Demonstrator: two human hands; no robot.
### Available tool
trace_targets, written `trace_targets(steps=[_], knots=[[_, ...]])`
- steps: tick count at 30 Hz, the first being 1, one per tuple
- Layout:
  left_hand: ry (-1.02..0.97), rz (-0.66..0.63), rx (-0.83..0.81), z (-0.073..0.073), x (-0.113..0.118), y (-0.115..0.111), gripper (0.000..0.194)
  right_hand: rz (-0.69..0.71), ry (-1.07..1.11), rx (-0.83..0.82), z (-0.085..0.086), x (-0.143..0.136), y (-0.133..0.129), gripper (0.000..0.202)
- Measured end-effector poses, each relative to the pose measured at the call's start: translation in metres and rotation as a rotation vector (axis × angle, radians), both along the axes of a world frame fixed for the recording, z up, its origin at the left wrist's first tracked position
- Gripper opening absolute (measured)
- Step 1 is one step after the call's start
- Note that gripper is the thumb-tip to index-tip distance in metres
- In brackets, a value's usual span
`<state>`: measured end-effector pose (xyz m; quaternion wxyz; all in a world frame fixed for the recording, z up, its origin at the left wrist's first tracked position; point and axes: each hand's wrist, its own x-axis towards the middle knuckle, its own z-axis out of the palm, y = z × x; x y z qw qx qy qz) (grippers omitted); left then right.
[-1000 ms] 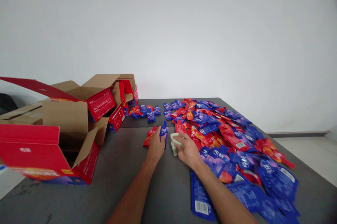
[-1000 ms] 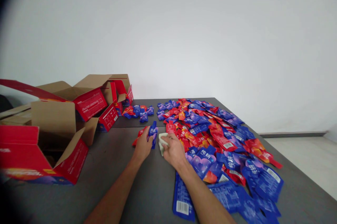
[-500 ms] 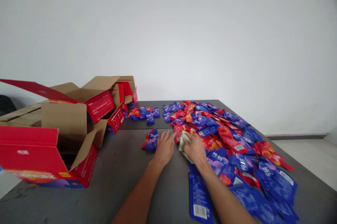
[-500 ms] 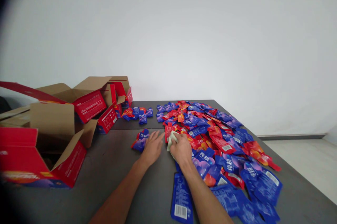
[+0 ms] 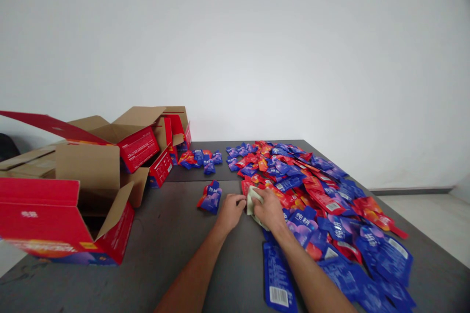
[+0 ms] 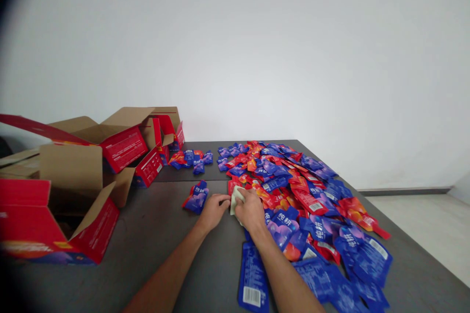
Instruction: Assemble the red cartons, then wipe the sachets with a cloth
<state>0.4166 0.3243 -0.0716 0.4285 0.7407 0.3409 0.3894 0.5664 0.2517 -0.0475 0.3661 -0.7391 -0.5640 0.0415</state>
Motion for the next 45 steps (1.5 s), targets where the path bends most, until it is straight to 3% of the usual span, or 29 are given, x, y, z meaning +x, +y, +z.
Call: trace_targets(steps=[3,9,15,18,21,26,30,38,45], knots=[[-0.103,0.092,-0.152,-0.005,0.001,0.003,0.019,0.055,0.032,-0.032,0.007,-0.005,-0.003,0.038],[-0.316,0.185,-0.355,-0.007,-0.002,0.003,0.047,0.222,0.088,0.040,0.010,-0.016,-0.004,0.035],[-0.472,-0.124,-0.477,0.005,-0.015,0.000,0.056,0.416,0.141,0.145,0.010,-0.028,-0.008,0.035],[-0.499,-0.189,-0.487,0.010,-0.020,-0.003,0.070,0.460,0.130,0.179,0.012,-0.035,-0.012,0.036],[-0.471,-0.248,-0.443,0.018,-0.021,-0.010,0.083,0.433,0.099,0.198,0.011,-0.035,-0.011,0.036],[-0.375,-0.369,-0.376,0.035,-0.019,-0.022,0.091,0.210,0.071,0.280,0.008,-0.015,-0.002,0.034],[-0.353,-0.418,-0.359,0.036,-0.018,-0.025,0.093,0.158,0.016,0.308,0.012,-0.008,-0.002,0.037],[-0.498,-0.271,-0.359,0.032,-0.023,-0.018,0.084,0.429,-0.034,0.128,0.018,-0.041,-0.017,0.038],[-0.574,-0.074,-0.411,0.031,-0.020,-0.011,0.075,0.291,0.144,0.217,0.015,-0.033,-0.011,0.034]])
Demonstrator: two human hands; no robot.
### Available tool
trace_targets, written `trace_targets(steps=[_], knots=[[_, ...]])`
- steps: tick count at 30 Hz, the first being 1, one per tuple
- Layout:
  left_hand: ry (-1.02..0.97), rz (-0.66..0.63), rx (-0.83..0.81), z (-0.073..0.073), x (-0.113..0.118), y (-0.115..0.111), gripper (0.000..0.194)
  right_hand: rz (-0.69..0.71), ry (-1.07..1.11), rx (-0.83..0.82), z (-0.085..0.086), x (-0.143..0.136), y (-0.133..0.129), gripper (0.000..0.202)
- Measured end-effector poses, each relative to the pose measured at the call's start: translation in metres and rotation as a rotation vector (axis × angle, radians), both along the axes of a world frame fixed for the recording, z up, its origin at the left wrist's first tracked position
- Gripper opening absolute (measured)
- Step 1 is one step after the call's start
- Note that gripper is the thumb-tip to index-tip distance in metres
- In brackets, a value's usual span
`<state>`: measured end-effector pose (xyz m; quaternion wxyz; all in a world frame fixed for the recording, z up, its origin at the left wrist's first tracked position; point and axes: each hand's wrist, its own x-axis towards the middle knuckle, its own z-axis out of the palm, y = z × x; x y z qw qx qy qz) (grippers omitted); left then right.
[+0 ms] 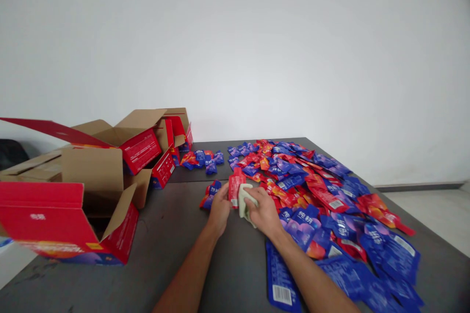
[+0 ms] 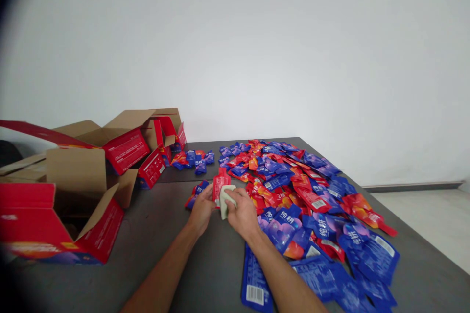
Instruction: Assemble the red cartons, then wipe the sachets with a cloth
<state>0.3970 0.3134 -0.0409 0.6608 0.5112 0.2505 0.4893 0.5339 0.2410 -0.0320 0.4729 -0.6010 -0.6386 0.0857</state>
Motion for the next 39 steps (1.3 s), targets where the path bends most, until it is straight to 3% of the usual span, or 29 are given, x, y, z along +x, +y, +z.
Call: trace_targets(steps=[6,8,10,13,15,18,22,25,28,33,36,39], knots=[[0.022,0.235,-0.100,-0.005,-0.009,0.006,0.088,-0.139,0.100,0.030,0.003,0.007,0.004,0.035],[0.022,0.261,-0.123,-0.004,-0.013,0.007,0.088,-0.159,0.099,0.044,0.003,0.007,0.004,0.036],[-0.006,0.222,-0.143,-0.002,-0.014,0.006,0.083,-0.158,0.090,0.078,0.002,0.006,0.004,0.036],[-0.093,0.052,-0.205,0.003,-0.008,0.001,0.070,-0.045,0.054,0.124,0.000,0.001,0.002,0.034],[-0.178,-0.042,-0.252,0.005,0.000,-0.003,0.055,0.053,0.001,0.141,0.000,-0.005,0.000,0.035],[-0.265,-0.078,-0.318,0.007,0.010,-0.007,0.032,0.094,-0.084,0.157,0.001,-0.015,-0.003,0.036],[-0.270,-0.093,-0.420,0.005,0.012,-0.009,0.042,0.041,-0.125,0.150,0.000,-0.025,-0.006,0.044],[-0.310,-0.127,-0.386,0.006,0.008,-0.010,0.043,0.033,-0.143,0.129,-0.001,-0.025,-0.004,0.045],[-0.313,-0.172,-0.370,0.008,0.007,-0.011,0.041,-0.004,-0.158,0.152,-0.001,-0.017,-0.001,0.033],[-0.250,-0.210,-0.285,0.010,0.011,-0.016,0.040,-0.165,-0.167,0.205,0.005,0.005,0.003,0.034],[-0.248,-0.191,-0.275,0.009,0.013,-0.015,0.037,-0.107,-0.215,0.156,0.010,0.002,-0.001,0.035],[-0.249,-0.127,-0.292,0.008,0.010,-0.010,0.038,0.066,-0.279,0.101,0.015,-0.013,-0.008,0.036]])
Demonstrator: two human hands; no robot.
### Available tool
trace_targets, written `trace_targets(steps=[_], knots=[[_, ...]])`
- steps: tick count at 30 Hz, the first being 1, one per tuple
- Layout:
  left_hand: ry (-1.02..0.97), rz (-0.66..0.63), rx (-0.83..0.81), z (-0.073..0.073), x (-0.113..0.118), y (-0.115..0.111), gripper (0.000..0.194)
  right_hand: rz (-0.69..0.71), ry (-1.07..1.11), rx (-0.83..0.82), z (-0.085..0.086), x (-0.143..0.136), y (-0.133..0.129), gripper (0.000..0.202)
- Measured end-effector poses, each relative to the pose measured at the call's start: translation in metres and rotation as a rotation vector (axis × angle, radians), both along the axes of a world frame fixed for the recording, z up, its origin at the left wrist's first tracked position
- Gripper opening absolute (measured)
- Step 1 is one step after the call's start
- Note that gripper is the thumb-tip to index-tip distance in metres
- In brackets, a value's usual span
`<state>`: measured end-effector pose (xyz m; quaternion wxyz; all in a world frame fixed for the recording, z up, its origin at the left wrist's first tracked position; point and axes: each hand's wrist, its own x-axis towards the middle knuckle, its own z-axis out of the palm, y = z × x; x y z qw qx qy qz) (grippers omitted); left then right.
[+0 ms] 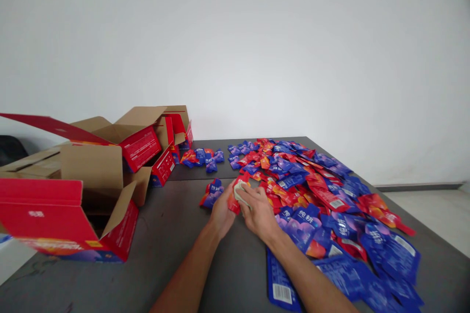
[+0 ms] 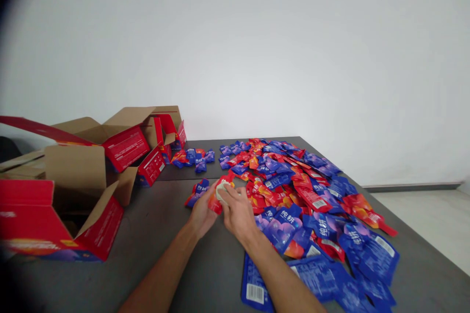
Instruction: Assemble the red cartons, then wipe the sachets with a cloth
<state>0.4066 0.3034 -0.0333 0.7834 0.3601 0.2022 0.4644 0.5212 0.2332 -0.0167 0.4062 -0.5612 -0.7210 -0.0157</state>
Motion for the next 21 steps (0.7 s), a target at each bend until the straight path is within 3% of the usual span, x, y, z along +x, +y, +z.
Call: trace_targets(steps=[4,8,12,17,21], knots=[[0.168,0.120,0.127,-0.002,-0.008,0.009,0.041,0.121,-0.073,-0.077,0.005,-0.015,-0.006,0.038],[0.564,0.324,0.490,-0.010,-0.013,0.017,0.041,0.048,-0.085,-0.115,0.002,-0.007,-0.003,0.040],[0.980,0.412,0.820,-0.025,-0.019,0.022,0.053,-0.084,-0.091,-0.133,-0.007,0.008,0.002,0.037],[1.421,0.371,0.963,-0.041,-0.027,0.022,0.049,-0.181,-0.042,-0.132,-0.014,0.015,0.005,0.034],[1.616,0.438,0.986,-0.041,-0.031,0.023,0.042,-0.239,0.005,-0.120,-0.015,0.027,0.009,0.033]])
